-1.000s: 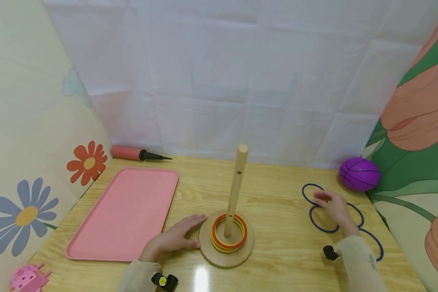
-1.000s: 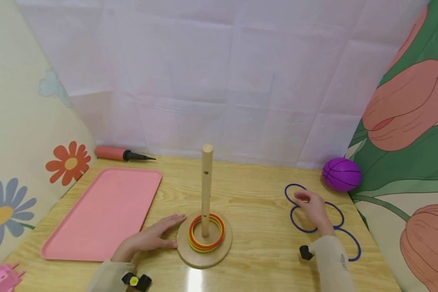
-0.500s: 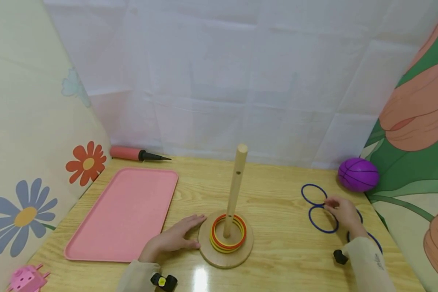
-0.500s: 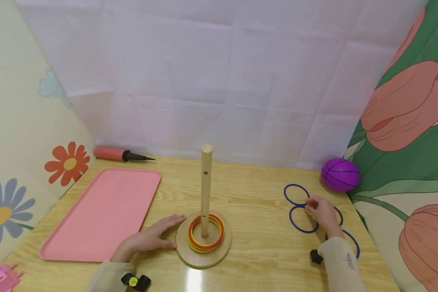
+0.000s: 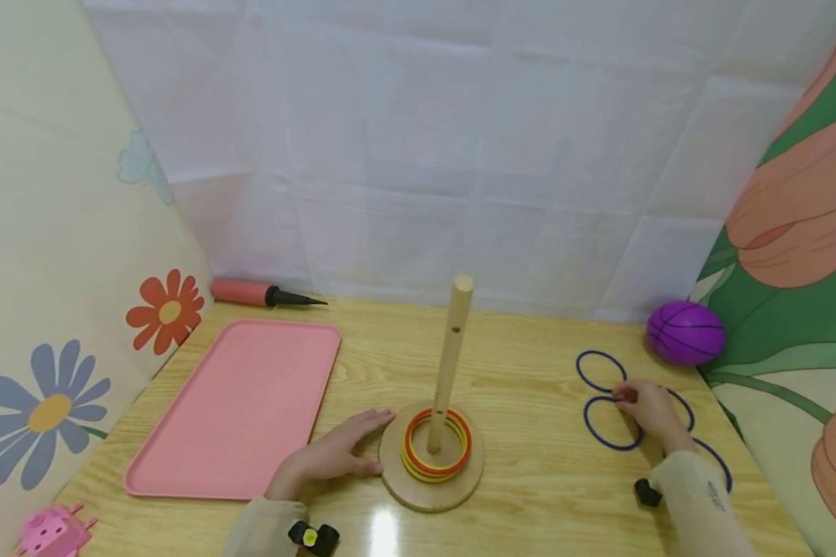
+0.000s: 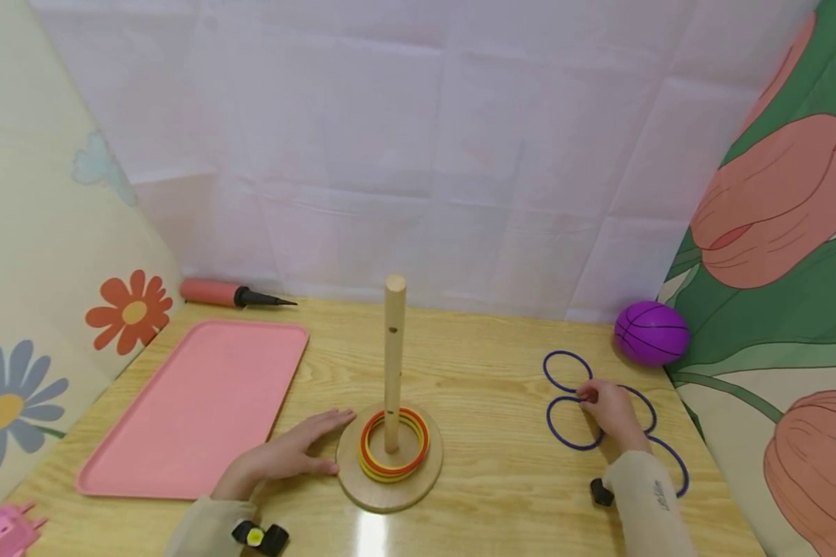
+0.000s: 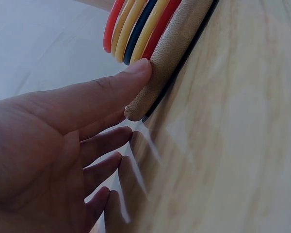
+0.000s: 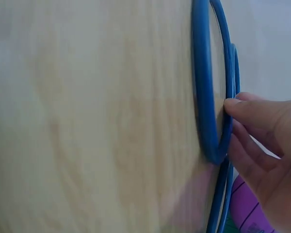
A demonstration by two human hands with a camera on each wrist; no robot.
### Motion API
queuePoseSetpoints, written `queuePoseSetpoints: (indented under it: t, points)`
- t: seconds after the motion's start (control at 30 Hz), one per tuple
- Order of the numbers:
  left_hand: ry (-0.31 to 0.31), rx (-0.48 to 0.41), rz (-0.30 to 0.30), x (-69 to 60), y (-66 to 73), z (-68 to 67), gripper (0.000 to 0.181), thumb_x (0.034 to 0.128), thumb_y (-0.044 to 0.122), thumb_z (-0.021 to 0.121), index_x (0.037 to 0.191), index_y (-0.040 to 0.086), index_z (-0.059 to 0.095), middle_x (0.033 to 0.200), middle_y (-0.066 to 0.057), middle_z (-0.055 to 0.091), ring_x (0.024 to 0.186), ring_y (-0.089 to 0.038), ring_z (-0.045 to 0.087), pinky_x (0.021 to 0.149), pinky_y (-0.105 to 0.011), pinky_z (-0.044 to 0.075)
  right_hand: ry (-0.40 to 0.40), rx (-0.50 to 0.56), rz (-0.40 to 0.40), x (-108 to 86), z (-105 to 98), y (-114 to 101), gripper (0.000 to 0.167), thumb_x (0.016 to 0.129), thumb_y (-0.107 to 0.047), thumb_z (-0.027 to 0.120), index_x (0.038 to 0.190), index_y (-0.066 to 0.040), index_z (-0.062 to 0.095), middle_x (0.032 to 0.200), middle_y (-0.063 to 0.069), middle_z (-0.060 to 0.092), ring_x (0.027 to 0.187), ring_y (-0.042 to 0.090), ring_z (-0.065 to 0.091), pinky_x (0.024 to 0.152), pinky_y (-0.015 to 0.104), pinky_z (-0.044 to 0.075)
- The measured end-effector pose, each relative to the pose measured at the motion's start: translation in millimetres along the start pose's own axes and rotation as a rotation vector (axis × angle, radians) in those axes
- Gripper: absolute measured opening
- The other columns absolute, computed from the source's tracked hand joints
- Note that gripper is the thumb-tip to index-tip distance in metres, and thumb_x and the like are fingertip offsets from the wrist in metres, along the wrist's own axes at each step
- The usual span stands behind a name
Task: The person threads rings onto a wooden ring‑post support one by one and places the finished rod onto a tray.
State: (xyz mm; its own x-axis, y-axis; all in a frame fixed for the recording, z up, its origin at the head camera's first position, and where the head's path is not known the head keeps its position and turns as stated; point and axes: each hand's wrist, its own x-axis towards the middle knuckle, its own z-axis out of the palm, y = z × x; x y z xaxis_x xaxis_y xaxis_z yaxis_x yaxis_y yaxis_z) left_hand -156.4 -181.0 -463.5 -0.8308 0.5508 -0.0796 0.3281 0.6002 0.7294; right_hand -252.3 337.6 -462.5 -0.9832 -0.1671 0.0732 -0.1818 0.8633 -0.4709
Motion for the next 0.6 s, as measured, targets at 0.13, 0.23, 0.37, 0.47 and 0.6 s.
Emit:
queuePoseSetpoints:
  t: [0.13, 0.23, 0.37, 0.47, 0.6]
  points:
    - [0.002, -0.013, -0.006, -0.1, 0.6, -0.2, 0.081, 0.0854, 0.034, 0.072, 0.149, 0.0, 0.034, 0.154, -0.027, 0.031, 0.143, -0.051, 0.021, 0.114, -0.069, 0.018, -0.031, -0.023, -0.021, 0.5, 1.0, -5.3, 0.009, 0.083, 0.007, 0.066, 0.091, 0.004, 0.068, 0.087, 0.016, 0.07, 0.081, 0.027, 0.064, 0.074, 0.041, 0.055]
    - [0.003, -0.015, -0.003, -0.3, 0.8, -0.1, 0.081, 0.0854, 0.033, 0.072, 0.149, 0.0, 0.034, 0.154, -0.027, 0.031, 0.142, -0.052, 0.021, 0.114, -0.069, 0.018, -0.046, -0.049, -0.058, 0.3, 1.9, -8.8, 0.008, 0.083, 0.006, 0.065, 0.091, 0.004, 0.068, 0.085, 0.014, 0.069, 0.08, 0.026, 0.064, 0.074, 0.041, 0.054]
    - [0.0, -0.004, 0.006, -0.4, 0.6, 0.1, 0.081, 0.0855, 0.034, 0.072, 0.149, -0.001, 0.034, 0.154, -0.027, 0.031, 0.142, -0.051, 0.022, 0.114, -0.069, 0.018, -0.061, -0.031, -0.07, -0.7, 4.1, -12.8, 0.01, 0.085, 0.005, 0.063, 0.093, 0.006, 0.069, 0.089, 0.018, 0.07, 0.085, 0.031, 0.066, 0.079, 0.045, 0.055]
    - [0.0, 0.001, 0.008, -0.3, 0.4, 0.3, 0.081, 0.0856, 0.035, 0.072, 0.149, 0.0, 0.034, 0.154, -0.026, 0.031, 0.142, -0.051, 0.023, 0.114, -0.069, 0.018, -0.06, 0.016, -0.064, -0.8, 5.2, -15.8, 0.012, 0.086, 0.005, 0.062, 0.096, 0.008, 0.068, 0.094, 0.022, 0.07, 0.089, 0.036, 0.066, 0.08, 0.047, 0.055]
    - [0.002, 0.003, 0.008, 0.0, 0.0, 0.2, 0.081, 0.0856, 0.035, 0.072, 0.148, 0.0, 0.034, 0.154, -0.026, 0.032, 0.142, -0.051, 0.023, 0.114, -0.068, 0.018, -0.048, 0.086, -0.047, -0.2, 5.3, -19.9, 0.014, 0.088, 0.004, 0.06, 0.1, 0.01, 0.064, 0.094, 0.023, 0.068, 0.089, 0.036, 0.065, 0.078, 0.045, 0.056]
